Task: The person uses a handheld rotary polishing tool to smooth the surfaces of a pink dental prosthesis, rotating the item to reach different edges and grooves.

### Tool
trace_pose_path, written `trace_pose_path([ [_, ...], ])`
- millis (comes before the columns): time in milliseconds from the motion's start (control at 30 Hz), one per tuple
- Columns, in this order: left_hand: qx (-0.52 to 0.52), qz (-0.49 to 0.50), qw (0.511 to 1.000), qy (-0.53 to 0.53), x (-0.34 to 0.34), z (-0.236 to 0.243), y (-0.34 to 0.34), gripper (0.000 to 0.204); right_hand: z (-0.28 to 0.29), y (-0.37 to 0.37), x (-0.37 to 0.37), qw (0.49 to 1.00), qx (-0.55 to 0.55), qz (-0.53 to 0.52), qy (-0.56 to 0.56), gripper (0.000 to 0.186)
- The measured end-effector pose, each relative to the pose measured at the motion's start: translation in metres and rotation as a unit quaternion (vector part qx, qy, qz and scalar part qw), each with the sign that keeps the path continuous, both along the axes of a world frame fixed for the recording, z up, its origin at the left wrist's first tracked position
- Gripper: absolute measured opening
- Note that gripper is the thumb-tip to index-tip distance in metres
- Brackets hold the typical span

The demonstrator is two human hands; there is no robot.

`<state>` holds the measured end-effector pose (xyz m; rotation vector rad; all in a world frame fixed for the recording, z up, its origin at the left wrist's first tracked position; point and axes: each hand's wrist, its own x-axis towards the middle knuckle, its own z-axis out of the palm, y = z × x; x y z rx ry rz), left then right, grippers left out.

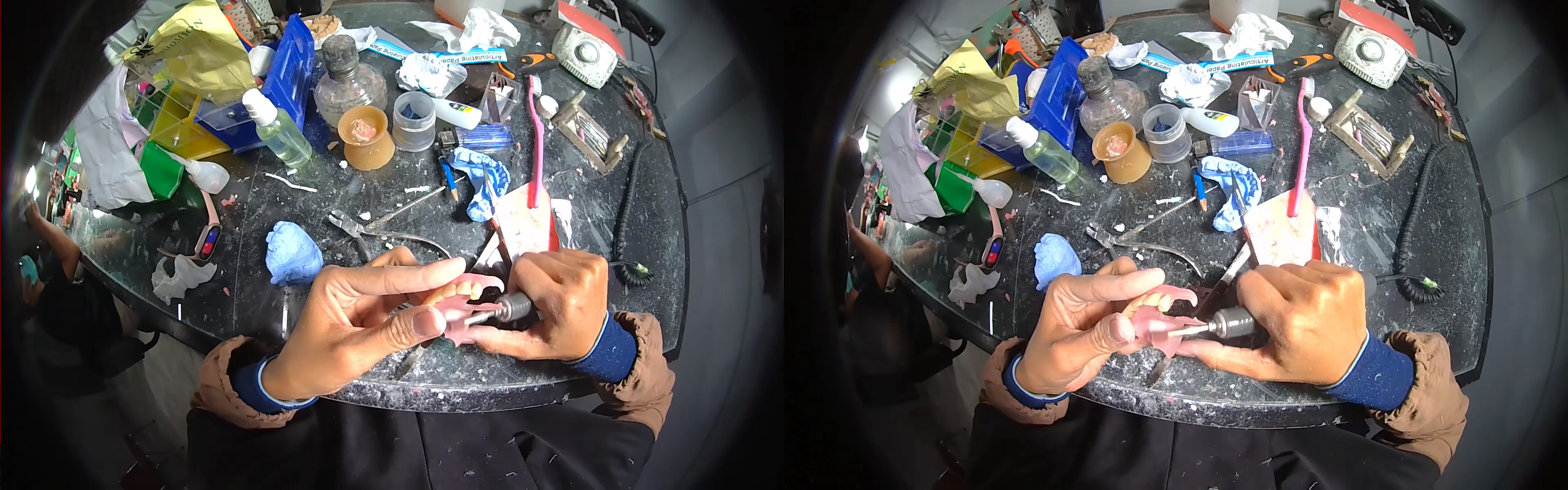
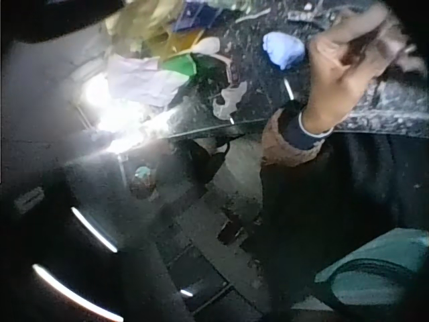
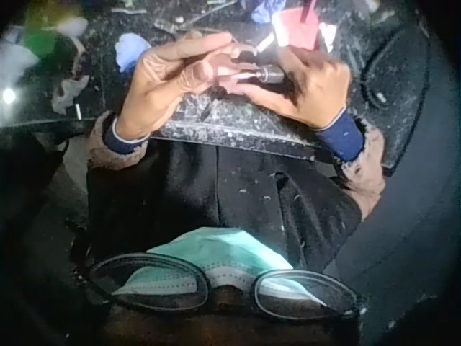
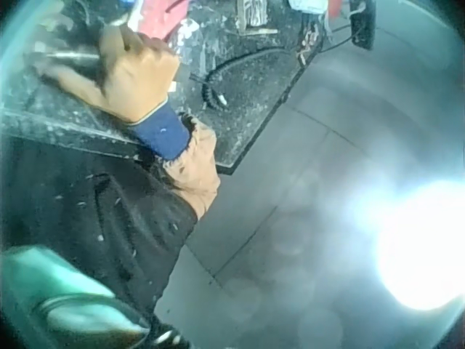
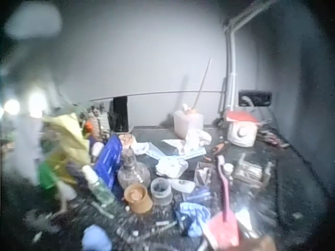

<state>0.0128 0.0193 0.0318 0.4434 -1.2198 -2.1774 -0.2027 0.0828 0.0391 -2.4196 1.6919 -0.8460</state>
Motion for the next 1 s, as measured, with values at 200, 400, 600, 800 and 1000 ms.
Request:
trace_pose_path([
  [200,-0.014,-0.002,1.000,-0.005,0.000,0.001,0.000,0.040,0.002,0.000,-0.001,1.000,0.000,-0.005,0.019,0.051],
  [400,-0.013,-0.009,0.999,-0.032,0.002,0.002,-0.001,0.041,0.001,0.001,-0.006,0.999,-0.015,0.015,0.029,0.051],
  [600,0.004,-0.017,0.999,-0.040,0.002,0.000,-0.001,0.041,0.000,-0.002,-0.010,0.996,-0.037,0.067,0.044,0.053],
  [800,-0.007,-0.017,0.999,-0.038,0.003,-0.001,-0.002,0.042,-0.002,-0.002,-0.009,0.995,-0.044,0.069,0.063,0.052],
  [1000,0.008,-0.013,0.999,-0.045,0.001,0.003,0.000,0.042,0.002,-0.005,-0.009,0.995,-0.063,0.035,0.071,0.052],
])
